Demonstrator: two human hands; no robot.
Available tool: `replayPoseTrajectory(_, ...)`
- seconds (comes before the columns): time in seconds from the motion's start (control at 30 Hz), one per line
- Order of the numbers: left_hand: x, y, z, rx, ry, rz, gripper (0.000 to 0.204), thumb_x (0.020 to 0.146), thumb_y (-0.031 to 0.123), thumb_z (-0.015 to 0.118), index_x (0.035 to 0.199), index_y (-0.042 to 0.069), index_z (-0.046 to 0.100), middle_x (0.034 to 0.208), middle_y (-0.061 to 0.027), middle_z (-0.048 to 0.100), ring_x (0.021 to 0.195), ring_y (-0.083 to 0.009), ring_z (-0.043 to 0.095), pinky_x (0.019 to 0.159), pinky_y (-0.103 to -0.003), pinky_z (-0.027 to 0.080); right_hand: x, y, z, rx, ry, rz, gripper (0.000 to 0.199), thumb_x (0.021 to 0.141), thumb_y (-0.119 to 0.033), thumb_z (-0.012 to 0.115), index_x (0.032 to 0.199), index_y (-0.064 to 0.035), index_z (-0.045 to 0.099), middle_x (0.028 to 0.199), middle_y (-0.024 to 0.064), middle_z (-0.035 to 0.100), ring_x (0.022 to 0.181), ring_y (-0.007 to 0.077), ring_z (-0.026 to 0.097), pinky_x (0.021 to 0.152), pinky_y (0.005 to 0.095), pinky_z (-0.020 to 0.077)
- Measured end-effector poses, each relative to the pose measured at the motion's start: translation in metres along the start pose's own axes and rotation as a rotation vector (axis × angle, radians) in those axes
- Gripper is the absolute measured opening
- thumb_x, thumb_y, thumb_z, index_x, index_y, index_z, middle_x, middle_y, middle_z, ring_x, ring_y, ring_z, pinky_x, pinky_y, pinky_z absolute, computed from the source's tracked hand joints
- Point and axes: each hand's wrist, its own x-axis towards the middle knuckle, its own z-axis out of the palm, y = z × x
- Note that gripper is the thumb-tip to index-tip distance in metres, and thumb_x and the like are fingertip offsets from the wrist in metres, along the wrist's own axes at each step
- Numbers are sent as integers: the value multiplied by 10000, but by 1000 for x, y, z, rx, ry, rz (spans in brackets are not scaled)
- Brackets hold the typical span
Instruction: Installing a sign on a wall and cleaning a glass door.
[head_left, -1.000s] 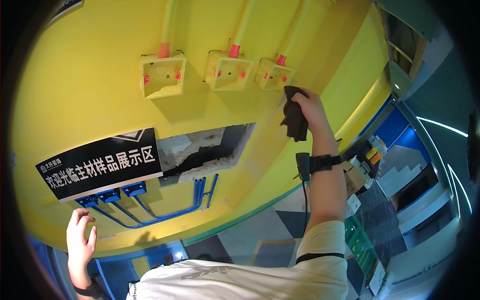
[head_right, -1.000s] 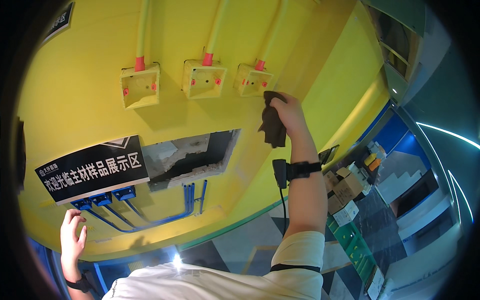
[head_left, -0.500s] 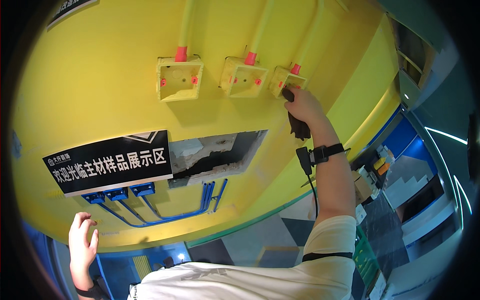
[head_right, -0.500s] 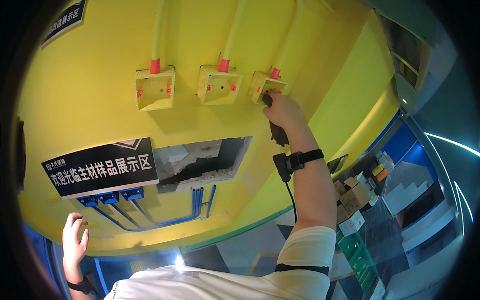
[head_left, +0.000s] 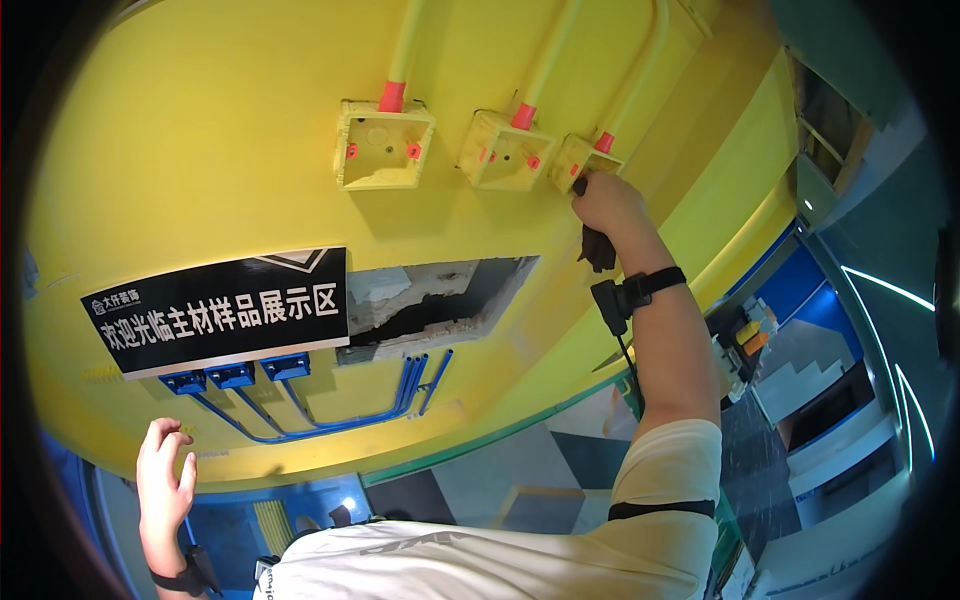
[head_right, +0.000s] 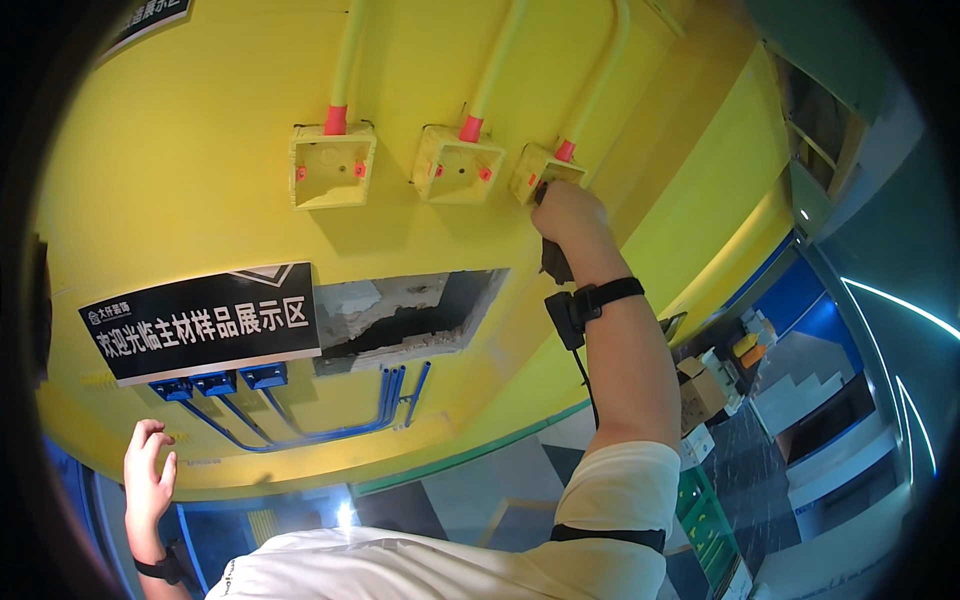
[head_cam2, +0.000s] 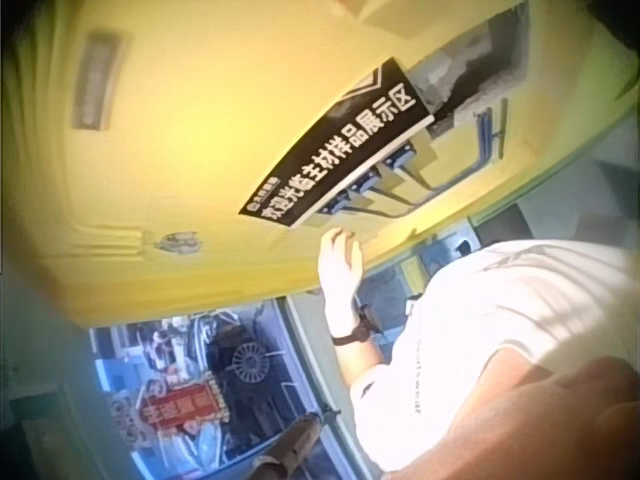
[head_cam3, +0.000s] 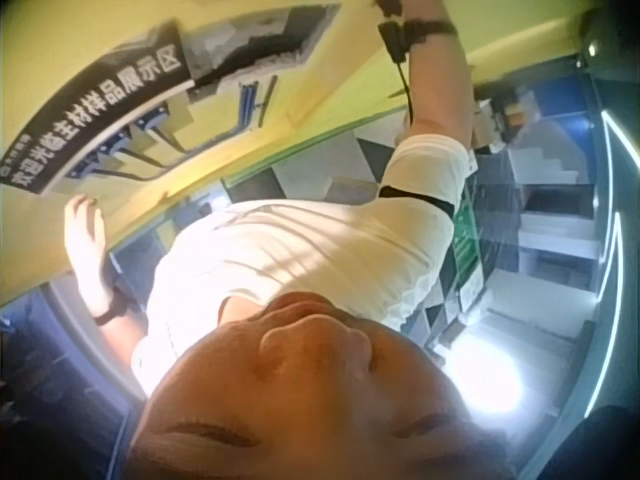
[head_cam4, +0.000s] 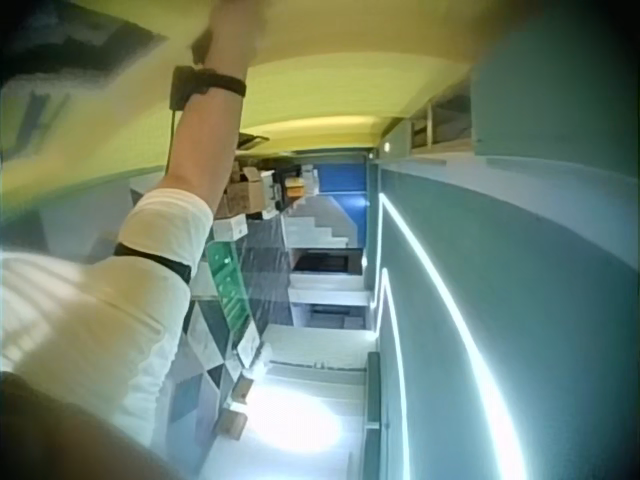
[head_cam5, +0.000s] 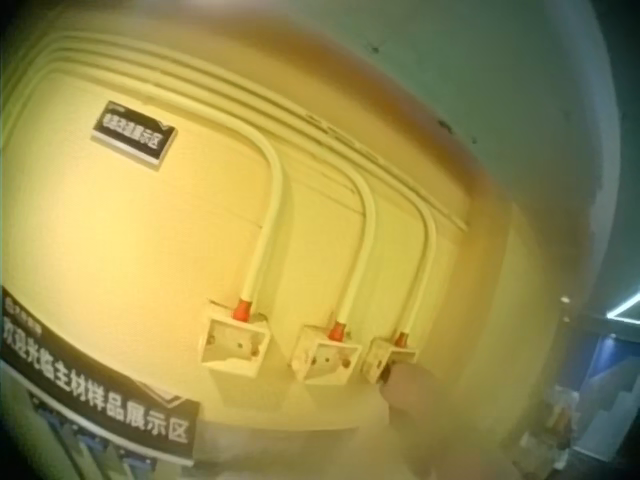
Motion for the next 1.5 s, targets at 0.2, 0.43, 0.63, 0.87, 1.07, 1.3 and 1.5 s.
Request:
replayPoseTrajectory(0.2,-4,-8,-3,-9,10,-10,193,769,-54,668,945,-16,598,1142,-173,564,1055,-380,601,931,-412,500,-57,36,-3,14,-49,72,367,848,-271,636,1129,-50,718,1115,196,722,1053,370,691,901,452,554)
replayPoseTrajectory(0.43,21,7,10,-33,-88,170,202,749,7,701,934,10,619,1104,-159,585,1032,-377,605,903,-421,510,-171,110,111,471,24,65,585,830,-263,657,1358,-95,468,965,317,685,939,503,658,811,548,535)
replayPoseTrajectory(0.63,69,73,46,-40,-276,509,234,739,82,745,954,44,661,1068,-141,625,982,-363,630,856,-429,532,-240,49,204,1524,34,29,411,891,-50,691,1279,-66,559,1148,99,662,1036,194,637,892,337,510)
replayPoseTrajectory(0.87,65,121,88,-278,-523,520,411,866,222,736,1209,46,596,1126,-166,613,1039,-383,632,884,-436,539,-313,-79,239,1737,-541,-419,468,795,120,536,1192,-94,662,1085,67,645,985,213,689,770,301,580)
replayPoseTrajectory(1.07,37,96,106,-623,-749,317,740,853,296,800,1453,20,468,1383,-206,561,1300,-331,538,1061,-407,461,-354,-174,217,1826,-780,-919,449,730,153,534,1102,-51,678,1183,101,545,1149,272,566,956,345,484)
replayPoseTrajectory(1.3,-58,26,66,-901,-673,-130,557,885,189,792,1357,41,537,1266,-118,654,1189,-181,597,1024,-355,484,-400,-230,155,1850,-1161,-954,776,886,67,675,1537,-51,271,1513,180,422,1364,275,491,1029,387,503)
replayPoseTrajectory(1.5,-188,-13,-18,-889,-221,-208,494,880,217,800,1308,81,594,1191,-88,697,1124,-178,648,984,-331,503,-474,-297,96,1781,-1362,-1102,702,875,105,680,1474,-64,356,1368,125,503,1144,186,614,878,294,542)
